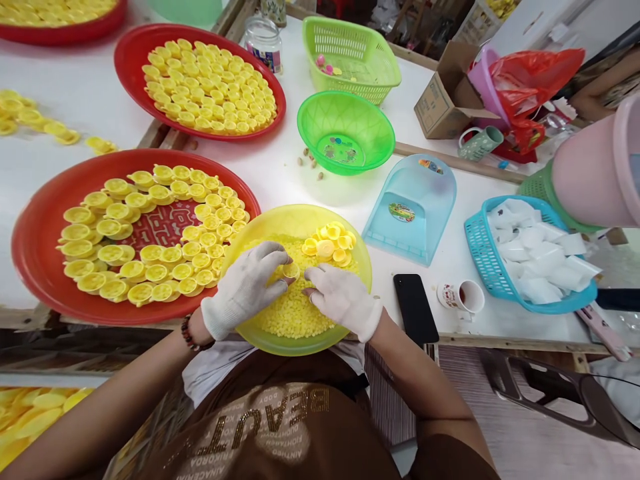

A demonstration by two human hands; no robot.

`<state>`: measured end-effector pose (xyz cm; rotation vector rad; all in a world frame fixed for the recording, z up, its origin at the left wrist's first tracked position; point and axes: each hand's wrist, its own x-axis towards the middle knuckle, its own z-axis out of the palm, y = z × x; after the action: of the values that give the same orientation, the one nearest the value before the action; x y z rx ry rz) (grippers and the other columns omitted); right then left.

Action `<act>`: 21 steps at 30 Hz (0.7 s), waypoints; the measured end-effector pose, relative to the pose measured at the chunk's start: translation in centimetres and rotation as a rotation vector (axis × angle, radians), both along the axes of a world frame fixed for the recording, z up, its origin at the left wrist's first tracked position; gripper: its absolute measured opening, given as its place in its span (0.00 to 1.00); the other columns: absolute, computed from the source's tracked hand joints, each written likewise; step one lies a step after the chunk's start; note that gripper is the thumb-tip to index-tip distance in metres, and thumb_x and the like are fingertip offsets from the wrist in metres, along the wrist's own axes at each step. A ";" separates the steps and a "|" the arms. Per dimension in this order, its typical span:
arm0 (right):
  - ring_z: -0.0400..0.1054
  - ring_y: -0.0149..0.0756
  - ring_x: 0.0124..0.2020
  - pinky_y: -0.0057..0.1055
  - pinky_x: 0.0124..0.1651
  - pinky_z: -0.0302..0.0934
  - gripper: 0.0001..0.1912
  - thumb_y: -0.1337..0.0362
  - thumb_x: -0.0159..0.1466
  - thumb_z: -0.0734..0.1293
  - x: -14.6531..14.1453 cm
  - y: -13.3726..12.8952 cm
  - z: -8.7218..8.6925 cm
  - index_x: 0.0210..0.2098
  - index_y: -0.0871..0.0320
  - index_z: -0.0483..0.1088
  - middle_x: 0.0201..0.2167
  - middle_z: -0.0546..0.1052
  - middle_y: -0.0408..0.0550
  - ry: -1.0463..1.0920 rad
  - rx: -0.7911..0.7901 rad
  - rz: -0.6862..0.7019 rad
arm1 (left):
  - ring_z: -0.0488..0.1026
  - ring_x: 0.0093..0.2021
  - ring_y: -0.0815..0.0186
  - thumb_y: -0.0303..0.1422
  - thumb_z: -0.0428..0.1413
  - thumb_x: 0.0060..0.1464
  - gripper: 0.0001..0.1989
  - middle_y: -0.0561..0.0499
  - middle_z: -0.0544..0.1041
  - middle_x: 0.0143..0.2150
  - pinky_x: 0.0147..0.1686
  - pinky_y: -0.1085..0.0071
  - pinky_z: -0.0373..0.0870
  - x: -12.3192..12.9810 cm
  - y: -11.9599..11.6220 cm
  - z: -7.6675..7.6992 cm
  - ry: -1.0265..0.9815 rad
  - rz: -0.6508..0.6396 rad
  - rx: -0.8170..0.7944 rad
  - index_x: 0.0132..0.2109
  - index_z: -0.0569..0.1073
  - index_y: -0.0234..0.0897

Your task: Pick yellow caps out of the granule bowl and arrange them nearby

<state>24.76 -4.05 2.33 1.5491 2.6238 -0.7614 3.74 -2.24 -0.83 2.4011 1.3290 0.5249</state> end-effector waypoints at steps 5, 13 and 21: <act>0.64 0.33 0.30 0.32 0.36 0.58 0.08 0.61 0.67 0.65 -1.2 1.0 0.7 0.44 0.56 0.66 0.29 0.71 0.40 0.327 -0.034 -0.194 | 0.75 0.46 0.59 0.28 0.56 0.60 0.10 0.45 0.76 0.47 0.47 0.62 0.74 0.2 -0.9 -0.3 -0.197 -0.048 0.261 0.48 0.67 0.36; 0.64 0.29 0.28 0.30 0.33 0.62 0.08 0.60 0.65 0.66 -1.1 1.4 -0.8 0.40 0.56 0.65 0.29 0.69 0.38 0.662 -0.342 -0.295 | 0.76 0.48 0.58 0.25 0.58 0.58 0.16 0.46 0.77 0.46 0.50 0.61 0.75 0.2 -1.6 -0.6 -0.286 0.019 0.278 0.52 0.65 0.37; 0.71 0.30 0.28 0.29 0.31 0.66 0.09 0.60 0.63 0.69 -1.0 1.3 -0.8 0.40 0.57 0.68 0.31 0.75 0.42 0.774 -0.511 -0.362 | 0.76 0.43 0.58 0.23 0.54 0.58 0.15 0.45 0.78 0.44 0.44 0.62 0.76 0.2 -2.1 -0.7 -0.211 -0.042 0.386 0.51 0.65 0.36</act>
<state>23.80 -2.75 1.53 1.8111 2.1840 -2.2280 3.97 -4.32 -1.52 2.5716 1.1682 1.0751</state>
